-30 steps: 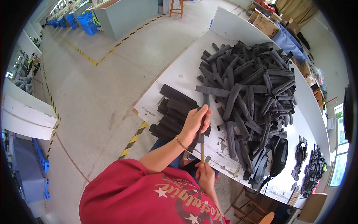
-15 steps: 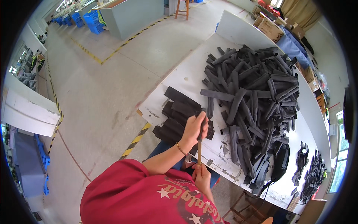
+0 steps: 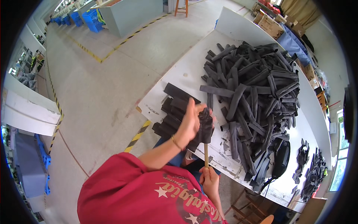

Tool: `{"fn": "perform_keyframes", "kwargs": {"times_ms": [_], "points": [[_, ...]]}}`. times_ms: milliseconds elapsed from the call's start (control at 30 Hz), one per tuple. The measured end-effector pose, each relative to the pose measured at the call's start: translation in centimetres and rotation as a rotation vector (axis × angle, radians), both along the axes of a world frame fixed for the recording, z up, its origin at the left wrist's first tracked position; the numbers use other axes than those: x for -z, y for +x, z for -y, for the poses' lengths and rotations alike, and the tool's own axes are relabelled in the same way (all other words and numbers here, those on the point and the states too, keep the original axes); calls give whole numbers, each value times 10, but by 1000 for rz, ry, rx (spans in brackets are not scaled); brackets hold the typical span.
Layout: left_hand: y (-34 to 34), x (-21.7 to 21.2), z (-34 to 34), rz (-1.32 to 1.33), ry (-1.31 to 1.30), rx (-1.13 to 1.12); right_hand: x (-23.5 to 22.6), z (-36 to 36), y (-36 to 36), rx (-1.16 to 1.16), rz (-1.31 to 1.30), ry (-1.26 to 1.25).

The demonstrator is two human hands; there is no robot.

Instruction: The person is inspecting black foam tubes and using a wooden stick to clear or check the interior before stacking them.

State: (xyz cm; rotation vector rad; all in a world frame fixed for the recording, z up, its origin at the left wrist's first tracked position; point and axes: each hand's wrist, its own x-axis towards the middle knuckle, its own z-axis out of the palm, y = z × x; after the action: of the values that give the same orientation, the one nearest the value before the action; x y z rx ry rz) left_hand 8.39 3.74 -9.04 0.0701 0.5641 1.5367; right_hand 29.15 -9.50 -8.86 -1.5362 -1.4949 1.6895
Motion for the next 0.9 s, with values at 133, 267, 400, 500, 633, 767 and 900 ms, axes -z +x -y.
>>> {"fn": "perform_keyframes", "kwargs": {"times_ms": [133, 267, 400, 500, 633, 767, 900], "points": [[19, 7, 21, -142, -78, 222, 17, 1, -9, -20, 14, 38], [-8, 33, 4, -32, -73, 37, 6, 11, -11, -107, 157, -30], [-89, 39, -30, -121, -3, -491, 16, 43, 39, -264, 141, -128], [-116, 15, -49, -48, 178, -524, 3, 36, 57, -268, 53, -127], [-78, 2, -48, -247, 37, -444, 3, -12, 51, -112, -6, -52], [-37, 4, -15, -296, -216, -240, 5, -30, 51, -118, 34, -9], [-6, -22, -17, -83, -127, 282, 18, -28, 52, -134, -12, -53]]}}
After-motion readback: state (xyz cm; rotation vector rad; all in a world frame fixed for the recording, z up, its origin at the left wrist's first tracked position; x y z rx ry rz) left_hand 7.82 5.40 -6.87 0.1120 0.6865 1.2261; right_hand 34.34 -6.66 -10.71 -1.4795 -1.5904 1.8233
